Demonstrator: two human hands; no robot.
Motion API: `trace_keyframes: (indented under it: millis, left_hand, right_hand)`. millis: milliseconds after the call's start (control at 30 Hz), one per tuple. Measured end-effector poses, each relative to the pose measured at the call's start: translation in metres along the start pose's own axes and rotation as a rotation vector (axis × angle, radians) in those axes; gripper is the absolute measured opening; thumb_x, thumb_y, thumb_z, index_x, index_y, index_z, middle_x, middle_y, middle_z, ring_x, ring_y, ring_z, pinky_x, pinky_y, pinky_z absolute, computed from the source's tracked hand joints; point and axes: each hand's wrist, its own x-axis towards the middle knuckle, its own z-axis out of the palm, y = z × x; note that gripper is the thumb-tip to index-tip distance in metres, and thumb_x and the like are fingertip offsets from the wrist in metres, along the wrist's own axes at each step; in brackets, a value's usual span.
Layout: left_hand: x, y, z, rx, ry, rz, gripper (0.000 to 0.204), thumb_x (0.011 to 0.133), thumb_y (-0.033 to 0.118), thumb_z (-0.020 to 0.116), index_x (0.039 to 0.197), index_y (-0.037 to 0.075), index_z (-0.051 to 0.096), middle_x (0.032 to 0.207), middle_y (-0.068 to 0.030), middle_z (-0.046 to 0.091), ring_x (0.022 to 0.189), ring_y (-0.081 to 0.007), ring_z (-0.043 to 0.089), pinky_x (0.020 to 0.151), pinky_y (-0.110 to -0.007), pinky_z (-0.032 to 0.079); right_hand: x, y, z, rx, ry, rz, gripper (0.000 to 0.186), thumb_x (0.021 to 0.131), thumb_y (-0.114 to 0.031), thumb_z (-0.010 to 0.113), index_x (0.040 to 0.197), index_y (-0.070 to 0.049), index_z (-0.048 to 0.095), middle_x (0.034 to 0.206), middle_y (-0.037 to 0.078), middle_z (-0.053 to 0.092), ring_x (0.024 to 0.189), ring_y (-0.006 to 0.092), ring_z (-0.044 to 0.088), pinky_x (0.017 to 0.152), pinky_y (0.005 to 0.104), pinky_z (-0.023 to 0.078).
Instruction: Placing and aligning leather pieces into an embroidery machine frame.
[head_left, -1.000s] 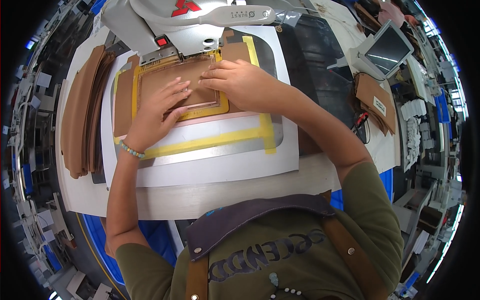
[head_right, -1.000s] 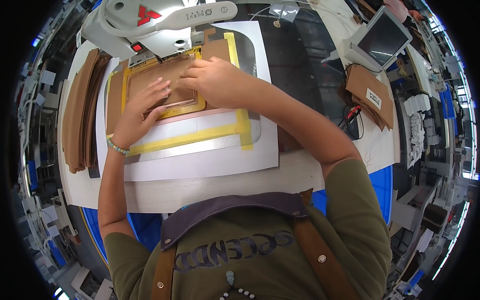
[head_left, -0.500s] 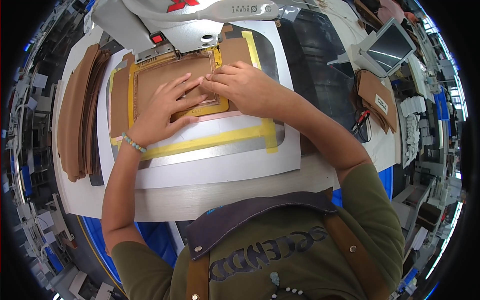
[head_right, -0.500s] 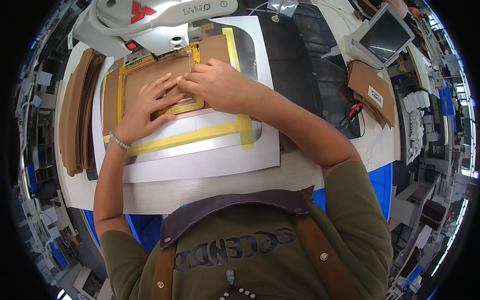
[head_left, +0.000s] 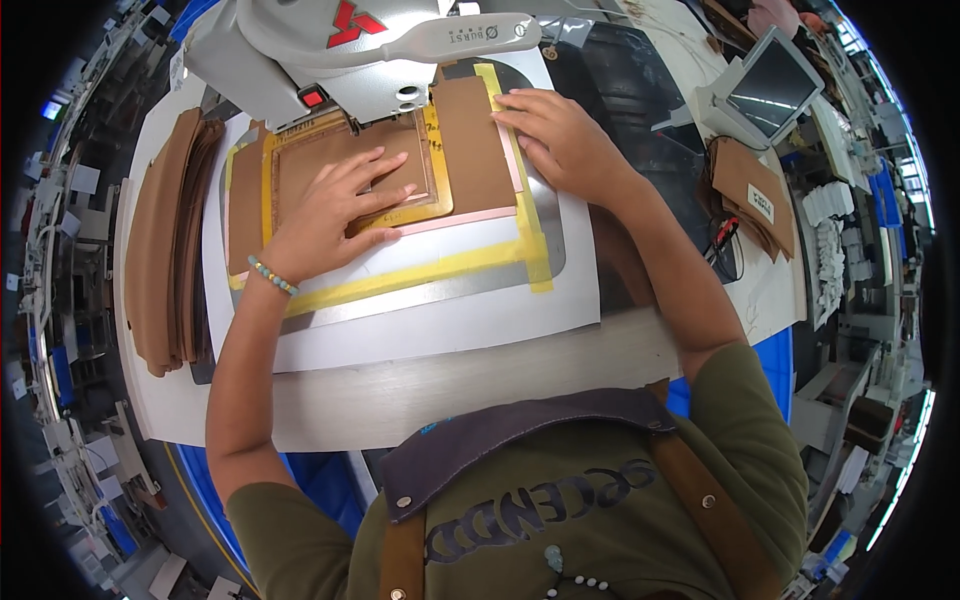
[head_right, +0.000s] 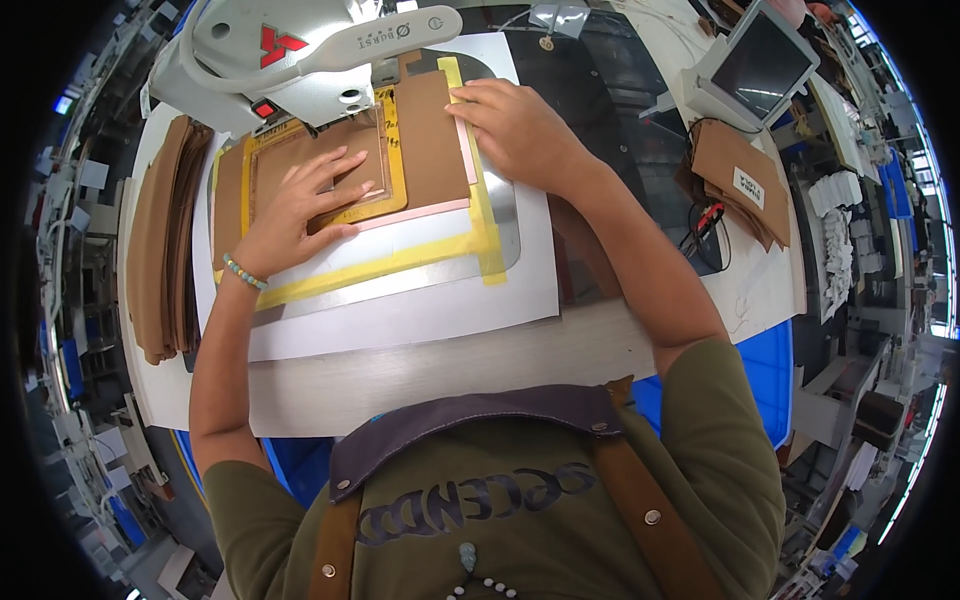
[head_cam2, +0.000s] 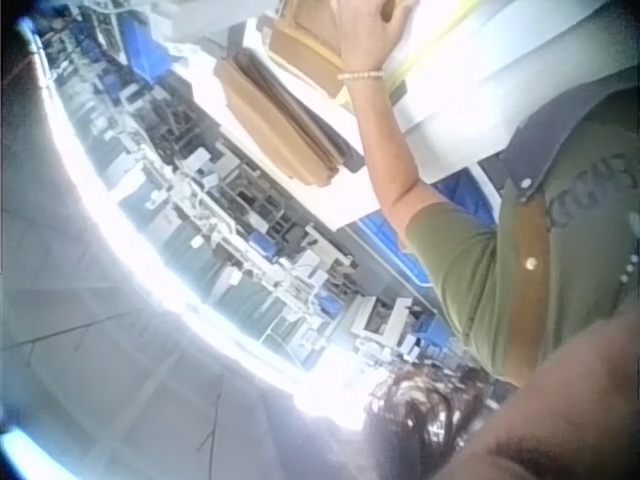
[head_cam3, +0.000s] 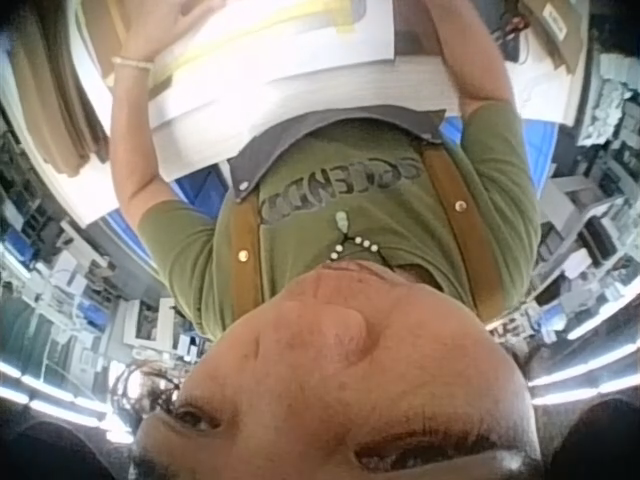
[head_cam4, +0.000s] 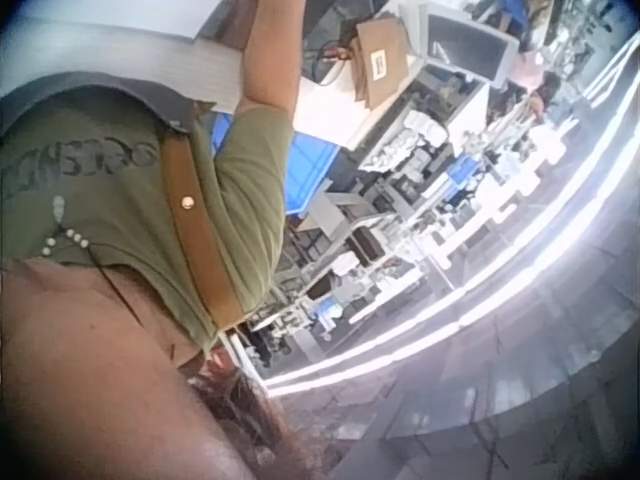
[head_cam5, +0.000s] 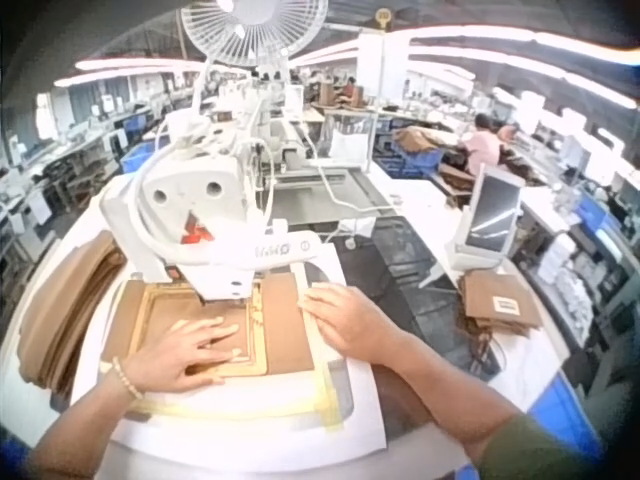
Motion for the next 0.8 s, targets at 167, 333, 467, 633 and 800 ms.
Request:
trace_keyframes:
  millis: [167, 333, 467, 633, 800]
  left_hand:
    - [0.008, -0.009, -0.002, 0.005, -0.020, -0.041, 0.054, 0.096, 0.038, 0.078, 0.147, 0.021, 0.071, 0.166, -0.0070, 0.053, 0.156, -0.0355, 0.042, 0.127, -0.052, 0.034]
    - [0.019, -0.020, -0.003, 0.024, -0.003, -0.059, 0.052, 0.096, 0.038, 0.078, 0.145, 0.020, 0.072, 0.163, -0.0077, 0.056, 0.154, -0.0343, 0.045, 0.126, -0.050, 0.036]
    - [0.026, -0.022, -0.008, -0.013, -0.020, -0.144, 0.050, 0.098, 0.037, 0.076, 0.144, 0.018, 0.073, 0.161, -0.0085, 0.059, 0.150, -0.0341, 0.049, 0.124, -0.048, 0.040]
    - [0.033, -0.026, -0.002, -0.011, 0.029, -0.185, 0.052, 0.100, 0.041, 0.073, 0.145, 0.016, 0.072, 0.154, -0.0110, 0.064, 0.137, -0.0364, 0.057, 0.122, -0.048, 0.041]
    - [0.032, -0.038, 0.011, -0.075, 0.166, -0.172, 0.047, 0.103, 0.032, 0.069, 0.145, 0.010, 0.070, 0.145, -0.0210, 0.067, 0.131, -0.0406, 0.058, 0.119, -0.049, 0.043]
  right_hand:
    - [0.003, 0.009, 0.008, 0.023, 0.163, 0.015, 0.034, 0.096, -0.007, 0.063, 0.127, -0.002, 0.075, 0.141, 0.015, 0.070, 0.136, 0.0353, 0.061, 0.113, 0.0462, 0.049]
    - [0.002, 0.005, 0.006, 0.024, 0.141, 0.017, 0.030, 0.096, -0.008, 0.066, 0.122, -0.002, 0.078, 0.139, 0.015, 0.071, 0.136, 0.0352, 0.061, 0.115, 0.0462, 0.048]
    - [0.005, 0.006, 0.005, 0.048, 0.141, 0.025, 0.029, 0.096, -0.008, 0.066, 0.122, -0.002, 0.078, 0.138, 0.015, 0.072, 0.135, 0.0352, 0.061, 0.115, 0.0466, 0.049]
    - [0.004, 0.004, 0.003, 0.069, 0.156, 0.039, 0.032, 0.096, -0.008, 0.066, 0.125, -0.001, 0.076, 0.139, 0.017, 0.071, 0.135, 0.0358, 0.061, 0.115, 0.0465, 0.049]
    - [0.004, 0.004, 0.006, 0.057, 0.164, 0.059, 0.034, 0.096, -0.008, 0.065, 0.128, -0.002, 0.075, 0.139, 0.017, 0.071, 0.135, 0.0358, 0.061, 0.115, 0.0465, 0.048]
